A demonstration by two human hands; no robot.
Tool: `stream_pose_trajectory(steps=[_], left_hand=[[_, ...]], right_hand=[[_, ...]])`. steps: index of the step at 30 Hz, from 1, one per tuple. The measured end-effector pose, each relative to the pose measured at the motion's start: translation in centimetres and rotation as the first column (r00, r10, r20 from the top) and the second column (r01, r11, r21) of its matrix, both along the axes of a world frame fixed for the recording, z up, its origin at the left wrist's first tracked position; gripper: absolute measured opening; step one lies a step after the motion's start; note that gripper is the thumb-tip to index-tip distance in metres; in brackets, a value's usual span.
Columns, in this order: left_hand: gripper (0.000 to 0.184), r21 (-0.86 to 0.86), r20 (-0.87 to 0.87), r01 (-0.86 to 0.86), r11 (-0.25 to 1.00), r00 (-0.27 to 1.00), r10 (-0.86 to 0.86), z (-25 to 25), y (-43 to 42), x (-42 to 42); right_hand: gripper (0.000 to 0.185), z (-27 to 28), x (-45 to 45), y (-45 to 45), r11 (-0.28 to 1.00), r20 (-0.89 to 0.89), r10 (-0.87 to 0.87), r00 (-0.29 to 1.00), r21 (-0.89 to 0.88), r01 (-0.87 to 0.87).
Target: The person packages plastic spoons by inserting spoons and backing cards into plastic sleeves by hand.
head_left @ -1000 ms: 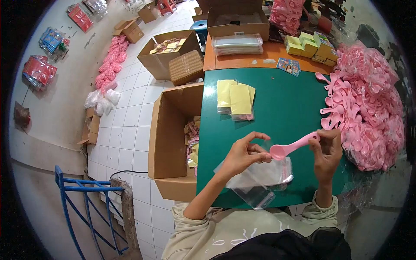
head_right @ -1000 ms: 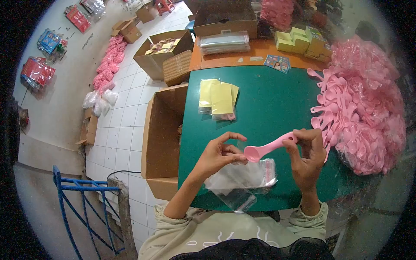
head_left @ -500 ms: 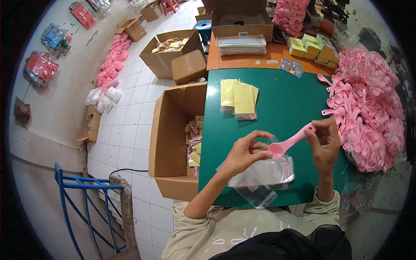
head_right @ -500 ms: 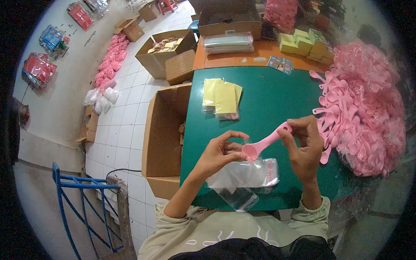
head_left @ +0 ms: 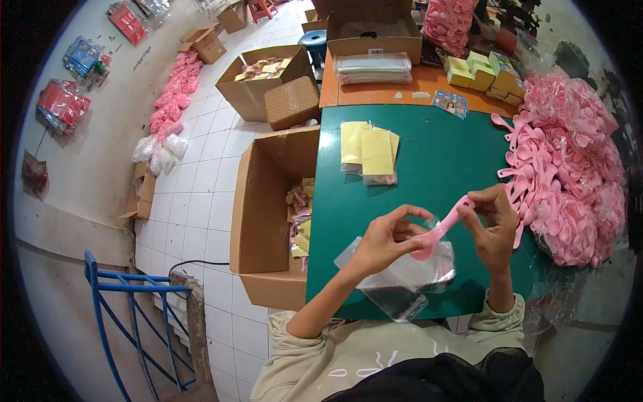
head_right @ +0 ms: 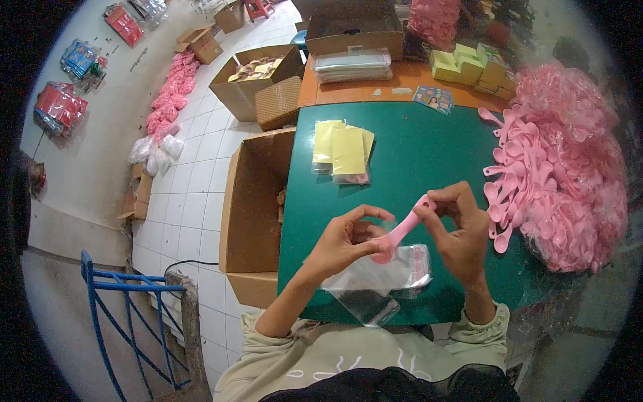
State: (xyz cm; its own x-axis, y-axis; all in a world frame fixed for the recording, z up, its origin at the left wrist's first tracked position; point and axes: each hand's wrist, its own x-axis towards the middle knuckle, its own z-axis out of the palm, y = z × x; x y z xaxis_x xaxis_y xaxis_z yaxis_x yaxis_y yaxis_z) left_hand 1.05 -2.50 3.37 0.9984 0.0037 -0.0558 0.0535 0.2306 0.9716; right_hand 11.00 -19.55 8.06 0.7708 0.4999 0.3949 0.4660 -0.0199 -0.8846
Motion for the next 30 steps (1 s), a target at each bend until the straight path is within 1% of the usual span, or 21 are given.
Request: stream_pose_trajectory(steps=[3,6,9,12,15,16,18,19,20,22,24,25,26,27,28,30], left_hand=[[0.037,-0.052,0.047,-0.032,0.998,0.998,0.034,1.0,-0.4,0.3],[0.030,-0.027,0.071,-0.089,0.996,0.993,0.091,0.9,-0.2,1.1],[0.028,0.102,-0.045,0.065,0.993,0.997,-0.060,0.1,1.4,2.2],[0.029,0.105,0.027,-0.053,0.993,0.998,0.051,0.0,1.1,2.4],[0.027,0.052,0.014,-0.112,0.992,0.994,0.111,0.2,1.2,2.5],[0.028,0.032,0.001,-0.130,0.991,0.992,0.130,0.1,1.3,2.5],[0.030,-0.004,-0.025,-0.171,0.985,0.985,0.171,-0.2,1.7,2.5],[0.029,-0.026,-0.025,-0.192,0.981,0.981,0.191,-0.3,2.0,2.6],[0.029,-0.046,-0.026,-0.213,0.976,0.977,0.212,-0.5,2.3,2.6],[0.028,-0.109,-0.038,-0.263,0.959,0.965,0.261,-0.5,2.7,2.7],[0.028,-0.192,-0.062,-0.318,0.928,0.948,0.312,-0.5,2.8,2.7],[0.028,-0.170,-0.054,-0.314,0.934,0.949,0.309,-0.4,2.8,2.6],[0.028,-0.145,-0.044,-0.311,0.939,0.950,0.308,-0.4,2.8,2.5],[0.028,-0.120,-0.033,-0.310,0.943,0.951,0.308,-0.4,2.8,2.4],[0.028,-0.124,-0.028,-0.284,0.951,0.959,0.283,-0.5,2.9,2.4],[0.028,-0.129,-0.024,-0.241,0.962,0.971,0.240,-0.7,3.3,2.3]], right_hand=[[0.018,0.0,-0.3,0.5,0.996,-0.031,0.071,0.997,-0.054,-0.073],[0.019,-0.5,0.4,0.7,1.000,0.007,0.000,1.000,0.018,-0.001],[0.021,-0.6,1.8,0.8,0.994,-0.019,-0.058,0.998,0.092,0.059],[0.031,-1.1,2.1,1.2,0.988,0.019,0.027,0.999,0.151,-0.030],[0.047,-0.6,2.9,1.7,0.983,0.142,0.181,0.973,-0.033,-0.178],[0.050,-0.6,3.2,1.9,0.960,0.170,0.271,0.947,-0.115,-0.254],[0.056,-0.8,3.9,2.8,0.878,0.204,0.451,0.869,-0.278,-0.391],[0.052,-1.0,4.0,3.4,0.819,0.263,0.537,0.802,-0.393,-0.419],[0.050,-1.4,5.0,3.9,0.795,0.150,0.585,0.797,-0.305,-0.525],[0.045,-2.0,9.1,5.2,0.721,-0.061,0.684,0.727,-0.090,-0.687],[0.036,-2.3,15.8,6.3,0.823,-0.215,0.496,0.841,-0.191,-0.534],[0.035,-3.9,20.1,6.7,0.885,-0.023,0.301,0.953,-0.366,-0.288],[0.035,-6.4,24.4,6.9,0.882,0.204,0.108,0.973,-0.471,0.001],[0.038,-10.1,28.9,6.2,0.866,0.372,0.017,0.928,-0.469,0.172],[0.042,-12.7,32.5,5.6,0.835,0.529,-0.066,0.846,-0.435,0.337],[0.044,-14.3,34.0,5.0,0.773,0.558,-0.076,0.827,-0.491,0.402]])
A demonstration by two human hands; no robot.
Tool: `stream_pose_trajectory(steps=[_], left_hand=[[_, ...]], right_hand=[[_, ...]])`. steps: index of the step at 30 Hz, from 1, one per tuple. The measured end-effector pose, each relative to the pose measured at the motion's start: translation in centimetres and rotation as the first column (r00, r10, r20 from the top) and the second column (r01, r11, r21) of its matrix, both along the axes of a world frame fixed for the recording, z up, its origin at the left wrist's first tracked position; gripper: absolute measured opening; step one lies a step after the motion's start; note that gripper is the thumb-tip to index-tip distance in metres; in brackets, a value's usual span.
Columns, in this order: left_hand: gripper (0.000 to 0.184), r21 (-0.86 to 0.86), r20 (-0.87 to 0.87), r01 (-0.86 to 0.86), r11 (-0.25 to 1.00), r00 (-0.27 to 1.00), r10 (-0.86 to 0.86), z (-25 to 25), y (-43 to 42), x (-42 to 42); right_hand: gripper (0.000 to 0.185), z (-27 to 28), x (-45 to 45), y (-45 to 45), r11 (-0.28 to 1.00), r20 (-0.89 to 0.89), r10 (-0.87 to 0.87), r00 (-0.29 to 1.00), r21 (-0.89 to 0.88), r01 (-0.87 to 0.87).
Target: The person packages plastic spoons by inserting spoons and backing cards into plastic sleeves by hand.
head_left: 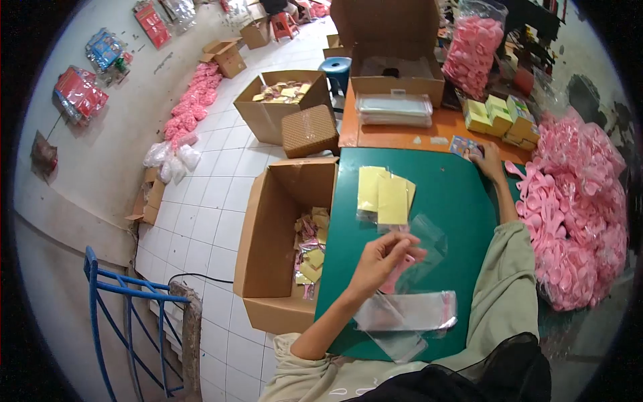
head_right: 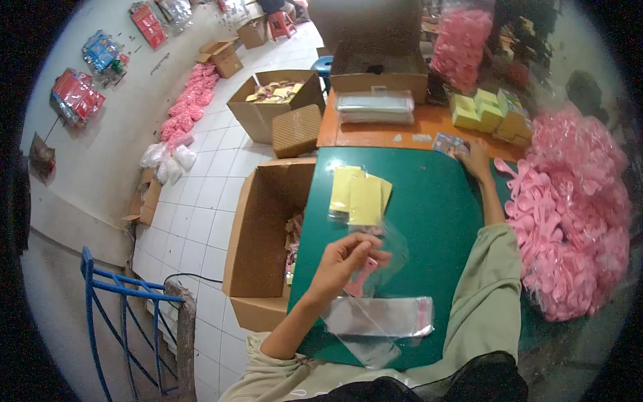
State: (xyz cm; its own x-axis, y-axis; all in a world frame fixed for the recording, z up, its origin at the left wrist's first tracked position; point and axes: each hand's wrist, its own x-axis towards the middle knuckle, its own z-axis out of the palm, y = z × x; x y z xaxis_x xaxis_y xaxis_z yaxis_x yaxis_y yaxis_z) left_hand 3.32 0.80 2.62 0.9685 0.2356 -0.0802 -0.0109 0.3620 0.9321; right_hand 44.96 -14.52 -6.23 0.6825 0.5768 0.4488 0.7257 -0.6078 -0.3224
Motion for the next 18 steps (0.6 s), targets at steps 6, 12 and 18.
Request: stream_pose_trajectory(steps=[6,12,18], left_hand=[[0.029,-0.038,-0.003,0.144,0.989,0.990,-0.144,0.0,0.4,0.1],[0.026,0.011,0.050,0.041,0.999,0.998,-0.042,0.6,-0.1,0.2],[0.024,0.061,0.012,-0.024,0.998,1.000,0.023,0.7,-0.9,0.2]], right_hand=[[0.044,3.3,-3.6,0.3,0.998,-0.450,0.057,0.891,0.027,-0.050],[0.027,14.0,-16.8,-0.5,0.902,-0.720,0.430,0.545,0.358,-0.239],[0.026,20.7,-27.2,-2.8,0.864,-0.622,0.471,0.626,0.183,-0.469]])
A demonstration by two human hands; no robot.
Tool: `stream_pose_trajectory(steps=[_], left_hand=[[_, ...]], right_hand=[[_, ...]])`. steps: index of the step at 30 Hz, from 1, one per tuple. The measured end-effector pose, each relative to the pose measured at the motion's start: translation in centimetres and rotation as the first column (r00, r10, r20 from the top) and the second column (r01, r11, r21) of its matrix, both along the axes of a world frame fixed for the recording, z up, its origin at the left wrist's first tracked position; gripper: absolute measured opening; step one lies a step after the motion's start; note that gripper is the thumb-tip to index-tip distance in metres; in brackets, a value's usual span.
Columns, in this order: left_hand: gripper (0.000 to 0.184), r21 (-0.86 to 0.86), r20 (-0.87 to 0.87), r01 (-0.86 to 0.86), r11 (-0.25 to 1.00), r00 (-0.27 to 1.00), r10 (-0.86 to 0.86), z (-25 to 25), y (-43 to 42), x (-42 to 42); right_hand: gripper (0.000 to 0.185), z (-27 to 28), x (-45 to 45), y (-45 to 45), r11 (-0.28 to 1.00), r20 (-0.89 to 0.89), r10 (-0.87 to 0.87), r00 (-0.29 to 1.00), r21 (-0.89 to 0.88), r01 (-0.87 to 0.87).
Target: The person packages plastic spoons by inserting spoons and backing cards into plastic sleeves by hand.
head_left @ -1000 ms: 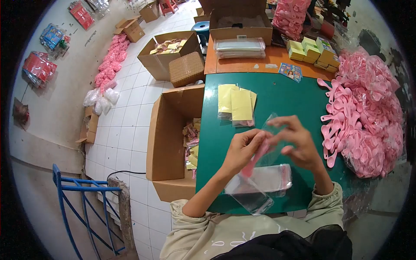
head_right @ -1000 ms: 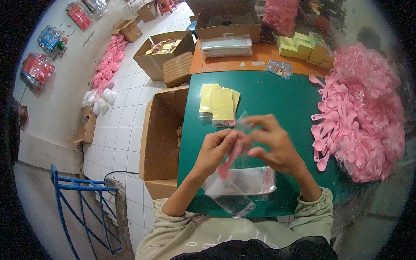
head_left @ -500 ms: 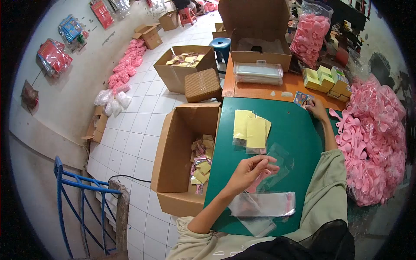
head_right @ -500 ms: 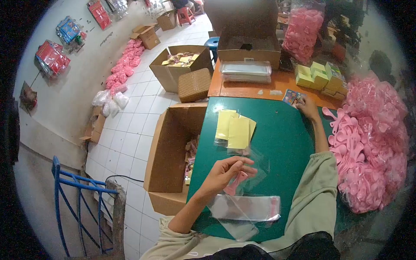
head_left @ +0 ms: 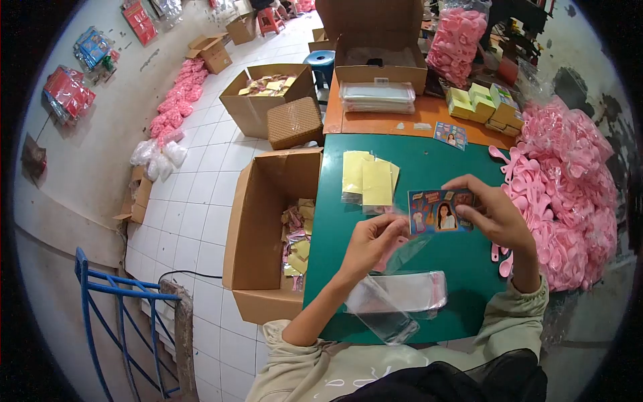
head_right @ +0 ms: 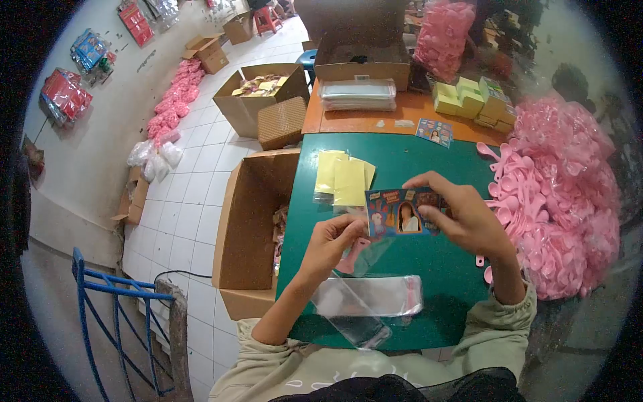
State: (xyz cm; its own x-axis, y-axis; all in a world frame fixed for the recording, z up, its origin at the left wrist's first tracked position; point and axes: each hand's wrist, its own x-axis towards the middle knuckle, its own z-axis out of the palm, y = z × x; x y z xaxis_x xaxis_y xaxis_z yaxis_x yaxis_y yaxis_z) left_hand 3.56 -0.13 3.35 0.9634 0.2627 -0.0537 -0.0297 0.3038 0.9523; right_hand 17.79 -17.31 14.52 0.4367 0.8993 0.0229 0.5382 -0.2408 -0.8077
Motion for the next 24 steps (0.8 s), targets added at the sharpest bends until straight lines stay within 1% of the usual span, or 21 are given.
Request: stream_pose_trajectory(steps=[1,2,4,5,7,8,10,11,13,16,18,19,20,22,24], left_hand=[[0.024,-0.011,0.013,-0.010,1.000,1.000,0.010,0.2,-0.2,-0.1],[0.024,-0.022,0.026,-0.022,1.000,0.999,0.022,0.3,-0.3,-0.2],[0.024,0.046,0.074,0.031,0.998,0.997,-0.034,0.5,-0.3,-0.4],[0.024,0.080,0.095,0.056,0.995,0.993,-0.064,0.6,-0.3,-0.5],[0.023,0.092,0.068,0.085,0.992,0.994,-0.091,0.9,-0.4,-0.8],[0.023,0.098,0.054,0.099,0.990,0.993,-0.104,1.0,-0.4,-0.9],[0.022,0.078,0.041,0.124,0.989,0.991,-0.127,1.5,-0.9,-1.0],[0.022,0.067,0.033,0.136,0.988,0.990,-0.139,1.7,-1.2,-1.1],[0.023,0.142,0.003,0.156,0.978,0.987,-0.158,2.0,-1.7,-1.3],[0.027,0.293,-0.018,0.183,0.939,0.982,-0.186,2.6,-1.9,-1.7],[0.030,0.375,-0.030,0.185,0.908,0.982,-0.187,3.3,-2.1,-2.1],[0.037,0.491,0.042,0.112,0.864,0.988,-0.152,2.4,-2.3,-2.1],[0.039,0.607,0.003,0.107,0.788,0.991,-0.137,2.2,-2.4,-2.1],[0.041,0.800,-0.070,0.113,0.589,0.993,-0.095,1.8,-2.6,-2.2],[0.045,0.820,-0.092,0.107,0.562,0.994,-0.055,1.1,-2.9,-2.1]], right_hand=[[0.028,0.3,-0.7,-0.2,0.999,0.029,-0.034,0.999,-0.008,0.034],[0.028,0.3,-1.0,-0.4,1.000,0.130,-0.013,0.991,0.027,0.010],[0.029,0.3,-1.6,-0.6,0.995,0.330,0.018,0.944,0.087,-0.049],[0.029,0.5,-2.2,-0.7,0.996,0.362,0.009,0.932,0.081,-0.040],[0.030,1.2,-3.4,-0.9,0.997,0.425,-0.008,0.905,0.068,-0.023],[0.032,1.4,-3.7,-1.2,1.000,0.433,0.021,0.901,0.007,-0.027],[0.036,1.7,-4.1,-1.5,0.993,0.442,0.082,0.893,-0.117,-0.033],[0.034,1.5,-4.2,-1.6,0.991,0.423,0.107,0.900,-0.119,-0.062],[0.031,0.7,-4.2,-1.7,0.986,0.381,0.156,0.911,-0.120,-0.119],[0.026,-0.6,-4.7,-1.4,0.987,0.176,0.062,0.982,-0.156,-0.034],[0.023,-1.4,-5.1,-1.3,0.969,0.179,0.101,0.979,-0.240,-0.056],[0.022,-1.8,-5.2,-1.2,0.957,0.178,0.121,0.977,-0.281,-0.067],[0.022,-2.5,-5.2,-1.2,0.970,0.190,0.135,0.973,-0.224,-0.090],[0.023,-4.3,-5.0,-1.4,0.985,0.212,0.156,0.965,-0.109,-0.135],[0.020,-6.3,-4.2,-1.6,0.975,0.174,0.219,0.960,0.006,-0.223]])
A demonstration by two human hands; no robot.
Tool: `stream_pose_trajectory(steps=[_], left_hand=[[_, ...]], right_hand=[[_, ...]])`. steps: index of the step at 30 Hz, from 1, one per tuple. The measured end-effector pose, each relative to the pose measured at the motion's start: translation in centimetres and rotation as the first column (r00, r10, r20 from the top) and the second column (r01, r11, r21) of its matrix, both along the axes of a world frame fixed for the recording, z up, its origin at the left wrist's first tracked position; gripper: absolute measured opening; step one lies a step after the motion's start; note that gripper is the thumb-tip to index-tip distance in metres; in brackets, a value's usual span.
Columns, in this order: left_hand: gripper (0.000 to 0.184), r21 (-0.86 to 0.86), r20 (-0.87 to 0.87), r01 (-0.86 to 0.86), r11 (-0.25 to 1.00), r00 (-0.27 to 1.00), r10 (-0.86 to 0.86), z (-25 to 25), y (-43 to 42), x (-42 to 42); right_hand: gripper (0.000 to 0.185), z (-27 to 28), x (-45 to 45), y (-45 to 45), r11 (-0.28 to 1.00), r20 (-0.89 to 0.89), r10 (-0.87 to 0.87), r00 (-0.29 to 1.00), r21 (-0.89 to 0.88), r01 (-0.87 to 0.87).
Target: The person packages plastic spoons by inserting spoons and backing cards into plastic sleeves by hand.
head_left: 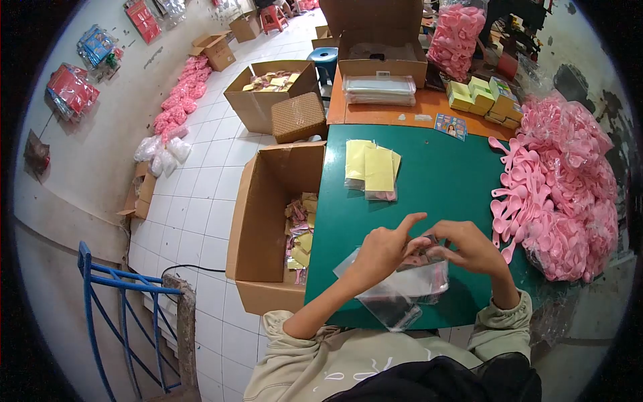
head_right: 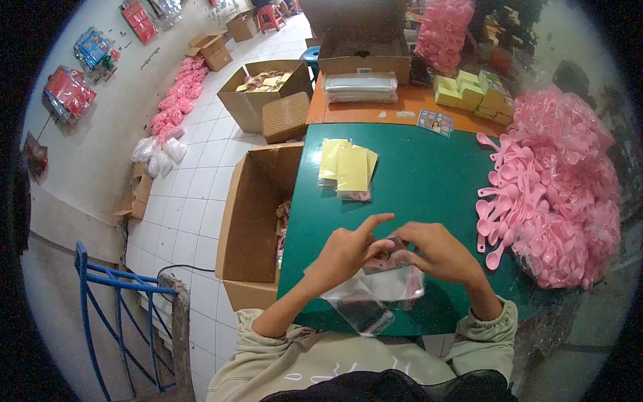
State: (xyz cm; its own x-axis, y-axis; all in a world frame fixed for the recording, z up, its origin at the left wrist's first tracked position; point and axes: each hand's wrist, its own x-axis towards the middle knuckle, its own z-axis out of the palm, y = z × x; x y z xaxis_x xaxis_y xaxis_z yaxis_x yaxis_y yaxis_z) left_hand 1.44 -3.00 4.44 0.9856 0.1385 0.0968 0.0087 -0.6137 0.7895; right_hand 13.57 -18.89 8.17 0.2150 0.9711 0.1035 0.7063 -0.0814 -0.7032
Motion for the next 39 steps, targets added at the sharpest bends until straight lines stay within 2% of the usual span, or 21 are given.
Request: stream_pose_trajectory(steps=[1,4,7,10,13,16,17,20,22,23,26,28,29,32,33,36,39], left_hand=[[0.046,0.019,-0.009,-0.017,1.000,1.000,0.017,-0.2,-0.1,0.0],[0.051,-0.050,-0.014,0.050,0.997,0.999,-0.051,-0.2,0.3,-0.6],[0.058,-0.398,-0.118,0.156,0.904,0.968,-0.219,-1.1,2.6,-1.9],[0.061,-0.507,-0.027,0.167,0.845,0.977,-0.210,-2.2,3.7,-3.5],[0.062,-0.523,-0.016,0.123,0.843,0.988,-0.154,-2.3,3.7,-3.9],[0.063,-0.549,-0.080,0.093,0.831,0.983,-0.162,-0.8,3.8,-4.2],[0.064,-0.555,-0.108,0.088,0.827,0.978,-0.176,-0.3,3.8,-4.2],[0.066,-0.603,-0.037,0.145,0.785,0.977,-0.209,-1.2,3.3,-4.2],[0.068,-0.557,-0.102,0.137,0.819,0.968,-0.231,-0.8,3.3,-4.2],[0.068,-0.534,-0.134,0.133,0.835,0.962,-0.239,-0.7,3.3,-4.2],[0.063,-0.298,0.073,-0.094,0.950,0.990,0.121,-2.3,1.7,-4.3],[0.059,-0.656,-0.050,-0.079,0.751,0.997,0.062,-3.9,0.4,-5.1],[0.057,-0.795,-0.100,-0.090,0.599,0.995,0.015,-4.4,-0.1,-5.5],[0.053,-0.855,-0.255,-0.175,0.489,0.962,-0.102,-3.0,-1.0,-6.8],[0.053,-0.778,-0.250,-0.150,0.610,0.965,-0.083,-4.1,-0.8,-7.1],[0.052,-0.864,-0.240,-0.150,0.481,0.962,-0.132,-5.5,-0.7,-7.9],[0.051,-0.818,-0.276,-0.162,0.552,0.953,-0.129,-5.2,-0.8,-8.7]], right_hand=[[0.019,-0.6,0.2,-0.2,0.998,-0.028,0.042,0.999,0.054,-0.040],[0.018,-1.2,0.0,-0.9,0.981,-0.282,-0.154,0.947,-0.159,0.112],[0.015,-2.3,0.7,-2.1,0.949,-0.378,-0.301,0.875,-0.205,0.238],[0.016,-3.3,0.4,-2.9,0.906,-0.443,-0.415,0.795,-0.118,0.408],[0.016,-3.0,-0.2,-2.6,0.934,-0.752,-0.331,0.570,-0.176,0.310],[0.019,-1.6,-0.8,-2.5,0.919,-0.724,-0.384,0.573,-0.240,0.312],[0.019,-1.7,-0.7,-2.6,0.921,-0.696,-0.382,0.608,-0.237,0.308],[0.015,-2.5,-0.6,-3.0,0.924,-0.626,-0.381,0.680,-0.229,0.307],[0.012,-2.9,-0.8,-3.1,0.922,-0.609,-0.385,0.693,-0.227,0.314],[0.012,-2.9,-0.9,-3.1,0.915,-0.563,-0.392,0.728,-0.157,0.371],[0.013,-2.5,-1.8,-2.8,0.867,-0.363,-0.442,0.821,0.061,0.494],[0.015,-1.5,-3.3,-1.4,0.823,-0.156,-0.505,0.849,0.208,0.528],[0.022,-1.6,-3.5,-1.4,0.891,-0.206,-0.402,0.892,0.135,0.433],[0.032,-1.9,-4.7,-1.0,0.992,-0.090,-0.104,0.990,0.057,0.109],[0.033,-2.5,-5.1,-1.2,0.997,-0.109,-0.072,0.991,-0.006,0.072],[0.028,-3.7,-6.2,-1.0,0.995,0.010,-0.062,0.998,-0.073,0.063],[0.023,-4.9,-7.2,-0.5,0.997,0.048,-0.055,0.997,-0.045,0.057]])
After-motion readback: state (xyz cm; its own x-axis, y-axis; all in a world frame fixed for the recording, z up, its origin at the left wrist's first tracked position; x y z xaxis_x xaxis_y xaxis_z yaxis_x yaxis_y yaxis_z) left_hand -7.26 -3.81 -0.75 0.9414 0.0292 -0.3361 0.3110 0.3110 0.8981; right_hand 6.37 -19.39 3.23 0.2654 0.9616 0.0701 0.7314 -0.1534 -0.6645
